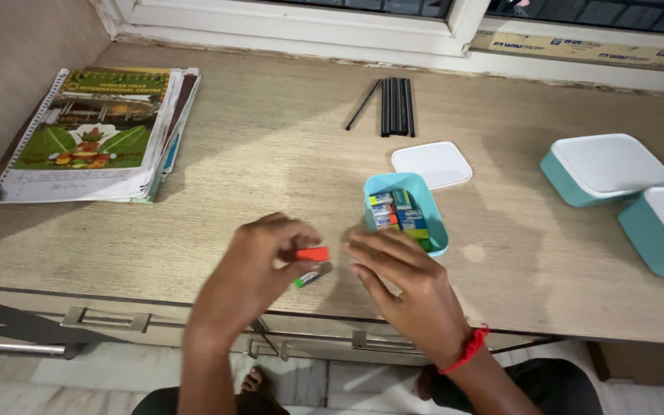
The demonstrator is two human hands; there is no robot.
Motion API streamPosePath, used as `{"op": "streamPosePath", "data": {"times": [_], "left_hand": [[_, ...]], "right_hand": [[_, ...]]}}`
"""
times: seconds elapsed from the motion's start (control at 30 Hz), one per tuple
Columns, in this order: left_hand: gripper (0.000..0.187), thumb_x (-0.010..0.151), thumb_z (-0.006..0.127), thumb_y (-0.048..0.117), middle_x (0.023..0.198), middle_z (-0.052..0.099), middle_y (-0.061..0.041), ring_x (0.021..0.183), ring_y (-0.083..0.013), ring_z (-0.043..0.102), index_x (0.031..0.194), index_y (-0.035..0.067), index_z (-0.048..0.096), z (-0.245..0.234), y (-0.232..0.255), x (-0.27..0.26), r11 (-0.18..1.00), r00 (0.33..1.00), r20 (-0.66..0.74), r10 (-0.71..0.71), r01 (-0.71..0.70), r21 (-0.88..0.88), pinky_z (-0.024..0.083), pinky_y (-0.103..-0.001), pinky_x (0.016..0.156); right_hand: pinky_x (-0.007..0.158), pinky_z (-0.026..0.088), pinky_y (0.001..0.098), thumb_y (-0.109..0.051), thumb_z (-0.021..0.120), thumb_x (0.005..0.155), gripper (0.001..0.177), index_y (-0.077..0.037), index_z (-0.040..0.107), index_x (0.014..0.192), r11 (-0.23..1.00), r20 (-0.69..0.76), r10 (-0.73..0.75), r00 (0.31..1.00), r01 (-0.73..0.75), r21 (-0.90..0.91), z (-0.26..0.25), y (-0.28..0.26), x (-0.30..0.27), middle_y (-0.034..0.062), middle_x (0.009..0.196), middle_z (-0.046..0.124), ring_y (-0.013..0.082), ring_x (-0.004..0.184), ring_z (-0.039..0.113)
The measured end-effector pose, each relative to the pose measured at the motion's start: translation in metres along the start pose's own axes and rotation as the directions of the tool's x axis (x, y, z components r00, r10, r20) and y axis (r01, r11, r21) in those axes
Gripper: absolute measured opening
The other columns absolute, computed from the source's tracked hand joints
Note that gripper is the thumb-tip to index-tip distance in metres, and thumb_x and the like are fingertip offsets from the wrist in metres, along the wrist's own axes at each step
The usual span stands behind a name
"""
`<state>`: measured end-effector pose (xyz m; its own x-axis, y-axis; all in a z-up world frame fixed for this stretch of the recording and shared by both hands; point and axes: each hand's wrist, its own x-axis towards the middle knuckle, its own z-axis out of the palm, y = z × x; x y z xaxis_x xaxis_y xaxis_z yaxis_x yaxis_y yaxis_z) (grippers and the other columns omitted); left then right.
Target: The person places small colorful boxes into a light blue container, then closes the lid. They then open a drawer and place a stack of papers and a book inside.
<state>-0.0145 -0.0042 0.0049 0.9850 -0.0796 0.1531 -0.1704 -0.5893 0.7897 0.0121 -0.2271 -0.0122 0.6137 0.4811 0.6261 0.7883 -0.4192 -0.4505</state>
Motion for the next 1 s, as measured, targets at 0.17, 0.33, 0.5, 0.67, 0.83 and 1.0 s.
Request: {"op": "streamPosePath", "data": {"times": [0.17,0.33,0.5,0.67,0.83,1.0], "left_hand": [[0.042,0.079,0.079,0.003,0.096,0.077,-0.009,0.085,-0.0163,0.079,0.119,0.008,0.069,0.033,0.027,0.019,0.983,0.992,-0.086,0.094,-0.106,-0.147,0.061,-0.029,0.081],[0.049,0.080,0.076,-0.003,0.104,0.078,-0.010,0.097,-0.0189,0.079,0.127,0.007,0.064,0.048,0.047,0.026,0.933,0.976,-0.118,0.182,-0.209,-0.291,0.059,-0.031,0.088],[0.058,0.075,0.078,0.001,0.122,0.071,-0.008,0.110,-0.0216,0.070,0.130,0.012,0.061,0.042,0.048,0.028,0.988,0.995,-0.049,0.092,-0.098,-0.124,0.054,-0.037,0.095],[0.040,0.081,0.075,0.010,0.118,0.069,-0.006,0.115,-0.0264,0.062,0.120,0.010,0.067,0.019,0.031,0.019,0.980,0.998,-0.020,0.065,-0.060,0.189,0.052,-0.041,0.094],[0.040,0.078,0.077,0.016,0.110,0.071,-0.007,0.108,-0.0289,0.064,0.117,0.011,0.070,0.009,0.024,0.020,0.970,0.998,-0.055,0.012,0.001,0.243,0.051,-0.042,0.088],[0.034,0.079,0.078,0.018,0.110,0.073,-0.005,0.109,-0.0281,0.064,0.111,0.010,0.071,0.009,0.018,0.026,0.969,0.996,-0.089,0.019,0.003,0.245,0.050,-0.042,0.090]], "right_hand": [[0.087,0.061,0.0343,-0.009,0.083,0.084,0.029,-0.009,0.078,0.112,0.999,-0.083,0.028,0.996,-0.031,-0.033,-0.013,0.008,-0.004,0.0071,0.112,0.077,0.0226,0.100,0.074],[0.078,0.058,0.0326,-0.005,0.084,0.077,0.034,-0.009,0.078,0.110,0.994,-0.114,0.020,0.993,-0.031,-0.100,-0.045,0.026,0.002,0.0075,0.106,0.078,0.0231,0.092,0.071],[0.071,0.056,0.0339,-0.007,0.087,0.074,0.036,-0.012,0.080,0.109,0.970,-0.100,0.181,0.978,-0.195,-0.148,-0.069,0.041,0.008,0.0077,0.093,0.077,0.0202,0.082,0.070],[0.061,0.058,0.0343,-0.009,0.086,0.070,0.032,-0.018,0.083,0.100,0.920,0.082,0.360,0.929,-0.339,-0.197,-0.068,0.057,0.018,0.0074,0.085,0.075,0.0216,0.071,0.069],[0.072,0.055,0.0390,-0.016,0.088,0.067,0.026,-0.018,0.083,0.093,0.904,0.272,0.404,0.873,-0.336,-0.264,-0.055,0.060,0.037,0.0092,0.081,0.073,0.0271,0.075,0.069],[0.079,0.055,0.0404,-0.012,0.083,0.069,0.024,-0.017,0.083,0.092,0.910,0.378,0.362,0.852,-0.234,-0.343,-0.041,0.057,0.050,0.0055,0.089,0.076,0.0265,0.091,0.068]]}}
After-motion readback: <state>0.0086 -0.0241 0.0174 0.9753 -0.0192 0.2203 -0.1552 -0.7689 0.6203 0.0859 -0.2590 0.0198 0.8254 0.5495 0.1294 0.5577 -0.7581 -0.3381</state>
